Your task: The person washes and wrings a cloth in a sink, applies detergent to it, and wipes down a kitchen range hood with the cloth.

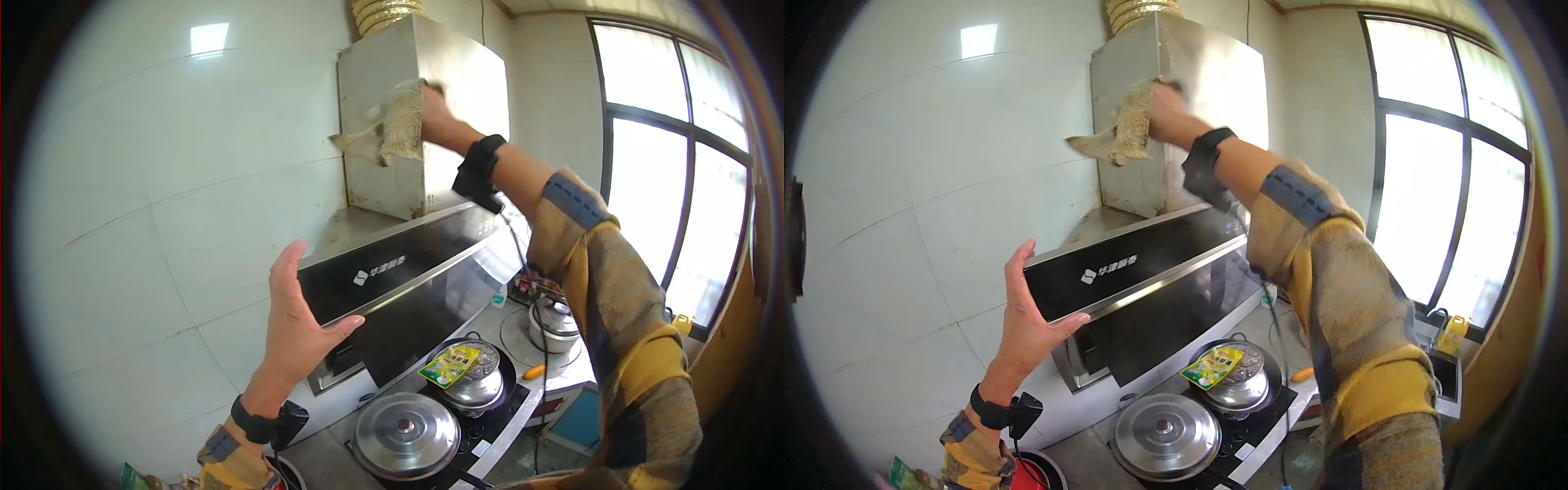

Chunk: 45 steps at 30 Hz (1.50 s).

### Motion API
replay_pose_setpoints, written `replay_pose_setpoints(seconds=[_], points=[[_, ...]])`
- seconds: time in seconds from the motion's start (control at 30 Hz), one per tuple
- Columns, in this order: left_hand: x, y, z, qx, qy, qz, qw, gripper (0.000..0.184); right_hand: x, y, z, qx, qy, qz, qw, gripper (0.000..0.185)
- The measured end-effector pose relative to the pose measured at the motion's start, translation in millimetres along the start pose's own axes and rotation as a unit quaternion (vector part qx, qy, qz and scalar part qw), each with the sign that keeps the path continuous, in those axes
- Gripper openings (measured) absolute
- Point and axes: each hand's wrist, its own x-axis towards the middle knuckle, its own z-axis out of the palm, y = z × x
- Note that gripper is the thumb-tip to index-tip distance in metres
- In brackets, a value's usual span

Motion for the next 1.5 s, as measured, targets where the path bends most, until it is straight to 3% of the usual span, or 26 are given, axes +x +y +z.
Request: replay_pose_setpoints(seconds=[0.07,0.17,0.23,0.27,0.37,0.43,0.5,0.53,0.63,0.7,0.73,0.83,0.93,1.07,1.17,1.27,1.37,1.5], points=[[-3,-2,-2,-0.030,-0.004,0.003,1.000,0.095,6,30,10,-0.125,-0.008,-0.076,0.989,0.013],[-9,-26,-11,-0.147,-0.003,-0.006,0.989,0.083,2,46,24,-0.228,-0.137,-0.190,0.945,0.011],[-14,-50,-18,-0.292,0.026,-0.058,0.954,0.076,-1,47,37,-0.185,-0.132,-0.211,0.951,0.012],[-13,-60,-25,-0.226,0.044,-0.122,0.965,0.064,-2,44,39,-0.184,-0.155,-0.219,0.945,0.012],[-11,-132,-44,0.127,0.039,-0.080,0.988,0.061,-2,30,32,-0.226,-0.270,-0.242,0.904,0.013],[-6,-170,-50,0.350,0.005,-0.075,0.934,0.061,2,23,40,-0.225,-0.349,-0.232,0.879,0.012],[7,-173,-59,0.440,-0.043,-0.062,0.895,0.065,8,-1,35,-0.222,-0.466,-0.217,0.829,0.012],[16,-175,-64,0.483,-0.068,-0.053,0.871,0.067,0,-4,37,-0.178,-0.399,-0.233,0.869,0.011],[40,-201,-70,0.535,-0.067,0.027,0.842,0.072,1,-34,23,-0.176,-0.379,-0.382,0.825,0.010],[53,-216,-75,0.557,-0.061,0.047,0.827,0.076,-15,-39,30,-0.101,-0.448,-0.356,0.813,0.011],[56,-223,-77,0.567,-0.057,0.057,0.820,0.077,-23,-39,31,-0.109,-0.472,-0.389,0.784,0.012],[57,-251,-85,0.558,-0.063,0.008,0.827,0.083,-20,-64,22,0.071,-0.570,-0.228,0.786,0.030],[51,-258,-93,0.578,-0.052,0.042,0.813,0.090,-8,-73,29,0.020,-0.628,-0.274,0.728,0.032],[50,-276,-94,0.574,-0.028,0.043,0.817,0.092,-33,-61,69,-0.016,-0.569,-0.295,0.768,0.032],[48,-287,-91,0.539,0.002,0.069,0.840,0.101,-32,-59,103,-0.110,-0.561,-0.358,0.738,0.031],[47,-289,-90,0.513,0.014,0.076,0.855,0.102,-35,-50,139,-0.051,-0.517,-0.369,0.770,0.030],[48,-292,-90,0.491,0.022,0.077,0.868,0.101,-28,-58,156,-0.058,-0.556,-0.332,0.760,0.031],[48,-288,-92,0.495,0.022,0.073,0.866,0.101,-24,-53,181,0.010,-0.509,-0.343,0.790,0.030]])
